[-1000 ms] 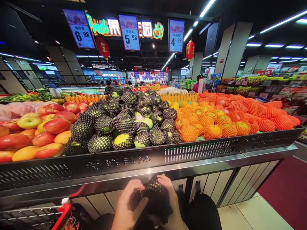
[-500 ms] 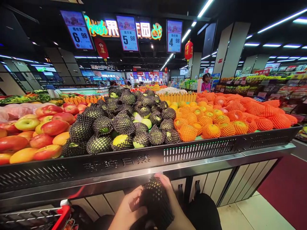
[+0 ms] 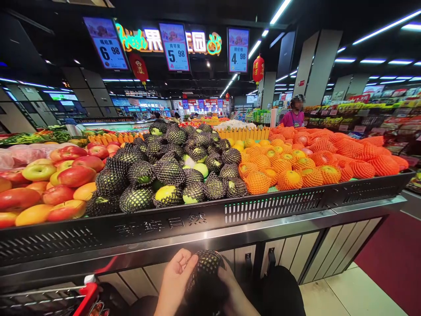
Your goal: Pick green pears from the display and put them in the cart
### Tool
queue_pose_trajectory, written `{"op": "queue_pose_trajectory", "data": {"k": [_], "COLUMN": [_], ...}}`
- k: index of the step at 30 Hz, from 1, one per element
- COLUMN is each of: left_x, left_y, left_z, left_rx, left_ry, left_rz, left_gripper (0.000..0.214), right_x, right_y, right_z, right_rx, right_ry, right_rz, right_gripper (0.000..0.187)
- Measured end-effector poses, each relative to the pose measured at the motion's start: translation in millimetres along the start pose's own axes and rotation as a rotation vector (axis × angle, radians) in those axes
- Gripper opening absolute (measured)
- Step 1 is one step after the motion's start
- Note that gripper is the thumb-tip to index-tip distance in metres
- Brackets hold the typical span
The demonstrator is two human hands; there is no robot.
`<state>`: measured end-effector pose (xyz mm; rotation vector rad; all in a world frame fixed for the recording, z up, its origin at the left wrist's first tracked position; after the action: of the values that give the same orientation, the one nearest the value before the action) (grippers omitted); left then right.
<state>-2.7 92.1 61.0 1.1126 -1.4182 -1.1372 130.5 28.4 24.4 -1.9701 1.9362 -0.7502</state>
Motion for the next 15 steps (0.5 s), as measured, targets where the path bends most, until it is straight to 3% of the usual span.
{"op": "queue_pose_trajectory", "data": {"k": [3, 8, 10, 12, 15], "left_x": [-7, -14, -14, -12, 4], "left_y": [-4, -35, -46, -50, -43], "left_z": [4.7, -8.0, -7.9, -1.2, 1.7], "left_rx": [-0.017, 0.183, 0.148, -0.007, -0.239], "left_ry": [0.031, -0.141, -0.109, 0.035, 0.196], "left_rz": [0.003, 0.010, -0.054, -0.221, -0.708], "left_gripper": [0.072, 0.061, 0.053, 0.044, 0.061], "right_x": [0, -1, -5, -10, -16], "right_y": [5, 6, 7, 6, -2], "right_z": [5, 3, -2, -8, -17], "right_rx": [0.009, 0.011, -0.029, -0.077, -0.082], "right_ry": [-0.022, -0.041, -0.035, -0.026, -0.048], "right_rz": [-0.005, -0.001, -0.062, -0.126, -0.142], "right_gripper": [0.061, 0.062, 0.054, 0.053, 0.053]}}
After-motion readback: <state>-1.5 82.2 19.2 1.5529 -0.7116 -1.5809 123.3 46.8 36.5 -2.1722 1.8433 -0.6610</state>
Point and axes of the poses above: each hand's wrist, its own x-axis away from the middle knuckle, its own z-axis out of the back of the hand, y = z × x, the point moved 5 cm from there along -x, towards the middle knuckle, and after that the axes turned 4 degrees about z, right-handed, at the moved point
